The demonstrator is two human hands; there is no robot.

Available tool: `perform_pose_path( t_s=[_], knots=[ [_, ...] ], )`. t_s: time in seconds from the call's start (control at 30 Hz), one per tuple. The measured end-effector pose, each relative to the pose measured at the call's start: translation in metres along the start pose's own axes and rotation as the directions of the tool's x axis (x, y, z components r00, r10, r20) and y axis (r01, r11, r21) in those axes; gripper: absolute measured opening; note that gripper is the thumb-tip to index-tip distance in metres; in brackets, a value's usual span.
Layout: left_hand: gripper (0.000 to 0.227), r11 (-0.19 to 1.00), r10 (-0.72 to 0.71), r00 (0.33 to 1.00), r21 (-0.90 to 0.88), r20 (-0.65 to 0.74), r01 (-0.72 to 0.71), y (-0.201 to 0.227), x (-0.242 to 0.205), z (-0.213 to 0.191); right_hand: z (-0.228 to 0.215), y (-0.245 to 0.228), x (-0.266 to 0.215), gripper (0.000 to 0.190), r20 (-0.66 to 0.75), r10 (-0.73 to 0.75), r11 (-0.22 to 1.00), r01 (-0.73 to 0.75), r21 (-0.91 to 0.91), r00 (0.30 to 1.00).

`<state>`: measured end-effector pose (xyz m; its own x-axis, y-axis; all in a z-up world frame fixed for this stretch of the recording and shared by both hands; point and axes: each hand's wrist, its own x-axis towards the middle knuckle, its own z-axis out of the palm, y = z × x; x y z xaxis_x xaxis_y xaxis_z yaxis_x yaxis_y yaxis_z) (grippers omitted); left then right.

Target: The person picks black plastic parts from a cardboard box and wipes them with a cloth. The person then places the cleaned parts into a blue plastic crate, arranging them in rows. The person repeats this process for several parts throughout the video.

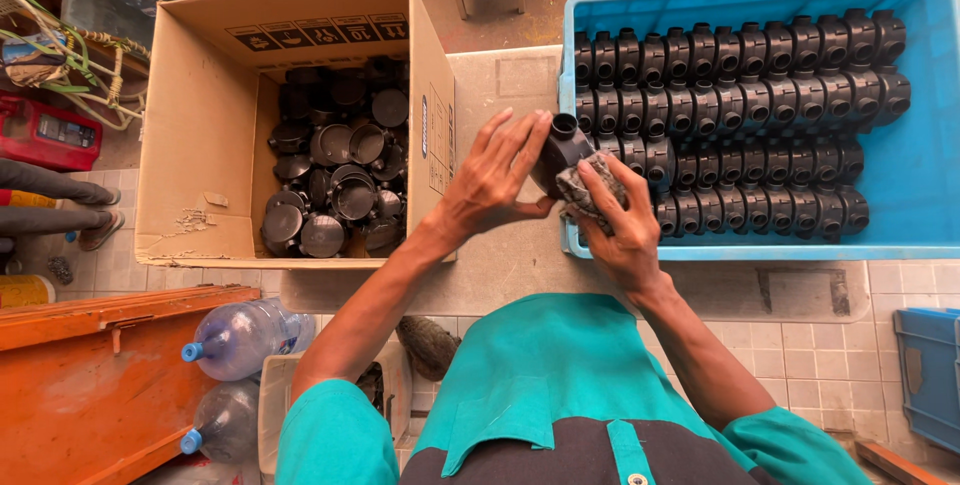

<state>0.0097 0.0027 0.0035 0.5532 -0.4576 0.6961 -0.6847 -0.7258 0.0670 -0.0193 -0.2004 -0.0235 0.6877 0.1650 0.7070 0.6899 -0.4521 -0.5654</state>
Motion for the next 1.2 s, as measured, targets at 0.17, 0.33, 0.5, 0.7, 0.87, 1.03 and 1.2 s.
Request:
perform_pose_path(
  t_s=[0.17, 0.33, 0.5, 0.7, 0.87, 1.03, 1.2],
  knots=[
    [0.082, 0.997, -0.018, 0.992, 0.072, -0.126, 0.027, 0.011, 0.001, 0.009, 0.005, 0.007, 0.001, 0.037, -0.143, 0.104, 0.995, -0.102, 0.020, 0.984],
    [0.080, 0.990, 0.026, 0.986, 0.143, -0.165, -0.002, 0.006, 0.002, 0.010, -0.001, 0.001, 0.012, 0.040, -0.121, 0.200, 0.975, -0.186, 0.118, 0.972],
    [0.083, 0.988, -0.153, 0.964, -0.045, -0.219, 0.147, 0.019, 0.000, 0.013, 0.006, 0.006, 0.012, 0.022, -0.112, 0.370, 0.910, -0.336, 0.245, 0.922],
    [0.087, 0.962, -0.255, 0.954, -0.146, -0.161, 0.232, 0.021, -0.002, 0.010, -0.008, -0.008, 0.015, 0.056, 0.139, 0.497, 0.792, -0.513, 0.332, 0.856],
    [0.107, 0.989, -0.139, 0.980, -0.029, 0.145, 0.145, 0.013, -0.004, -0.006, -0.019, -0.003, 0.026, 0.051, 0.150, 0.584, 0.785, -0.602, 0.145, 0.798],
    [0.102, 0.995, 0.025, 0.979, 0.089, 0.205, -0.044, 0.002, 0.003, -0.004, -0.017, -0.007, 0.031, 0.045, 0.201, 0.622, 0.736, -0.652, 0.182, 0.757],
    [0.101, 0.996, -0.063, 0.993, 0.062, 0.104, 0.056, 0.000, 0.000, 0.008, 0.004, -0.008, 0.013, 0.048, 0.042, 0.223, 0.965, -0.226, 0.133, 0.974]
  ],
)
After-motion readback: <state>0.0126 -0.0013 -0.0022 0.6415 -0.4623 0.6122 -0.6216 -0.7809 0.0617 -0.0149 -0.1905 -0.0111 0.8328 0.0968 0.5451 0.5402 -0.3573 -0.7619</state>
